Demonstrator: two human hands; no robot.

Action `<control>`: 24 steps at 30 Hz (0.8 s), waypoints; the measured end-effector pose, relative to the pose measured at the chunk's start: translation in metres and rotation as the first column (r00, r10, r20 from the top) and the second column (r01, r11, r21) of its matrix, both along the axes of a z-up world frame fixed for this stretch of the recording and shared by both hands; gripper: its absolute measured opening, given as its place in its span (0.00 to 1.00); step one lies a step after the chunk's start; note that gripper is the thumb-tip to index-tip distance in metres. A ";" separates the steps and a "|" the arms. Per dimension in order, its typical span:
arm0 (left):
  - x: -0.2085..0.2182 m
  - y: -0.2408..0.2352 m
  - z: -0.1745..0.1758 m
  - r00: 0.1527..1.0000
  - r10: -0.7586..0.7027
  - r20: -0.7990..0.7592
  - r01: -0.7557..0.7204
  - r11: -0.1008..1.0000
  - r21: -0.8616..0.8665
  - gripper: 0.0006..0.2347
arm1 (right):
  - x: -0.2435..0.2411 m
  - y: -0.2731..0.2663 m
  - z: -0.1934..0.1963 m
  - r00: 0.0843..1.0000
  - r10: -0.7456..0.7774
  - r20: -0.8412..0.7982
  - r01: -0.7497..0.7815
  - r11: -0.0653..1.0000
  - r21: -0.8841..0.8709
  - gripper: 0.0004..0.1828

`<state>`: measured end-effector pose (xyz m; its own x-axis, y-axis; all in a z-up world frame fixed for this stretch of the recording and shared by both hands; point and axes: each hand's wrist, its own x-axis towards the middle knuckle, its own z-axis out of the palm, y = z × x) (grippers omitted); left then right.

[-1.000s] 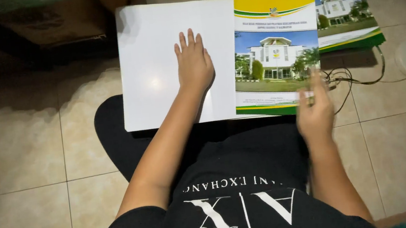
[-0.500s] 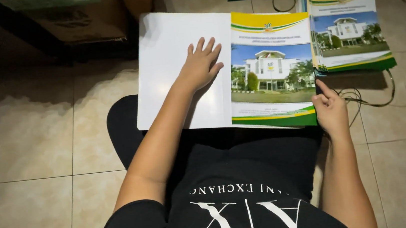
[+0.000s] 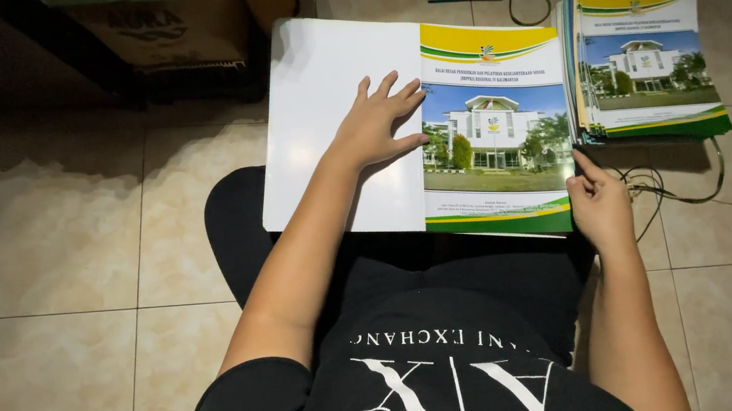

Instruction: Folding printed brochures and placing them into a white folder while sitting on the floor.

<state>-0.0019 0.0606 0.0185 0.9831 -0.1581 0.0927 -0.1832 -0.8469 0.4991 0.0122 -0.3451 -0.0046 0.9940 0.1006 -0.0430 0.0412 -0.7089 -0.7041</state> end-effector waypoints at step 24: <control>0.003 -0.002 -0.017 0.986 -0.027 0.165 0.037 0.998 -0.059 0.25 | 0.048 0.041 -0.006 0.984 0.178 -0.017 -0.102 0.639 0.762 0.29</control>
<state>0.0010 0.0583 0.0010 0.9482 -0.1783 0.2630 -0.2937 -0.8078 0.5111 0.0600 -0.3042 -0.0108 0.9614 0.2733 0.0316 0.0097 0.0812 -0.9966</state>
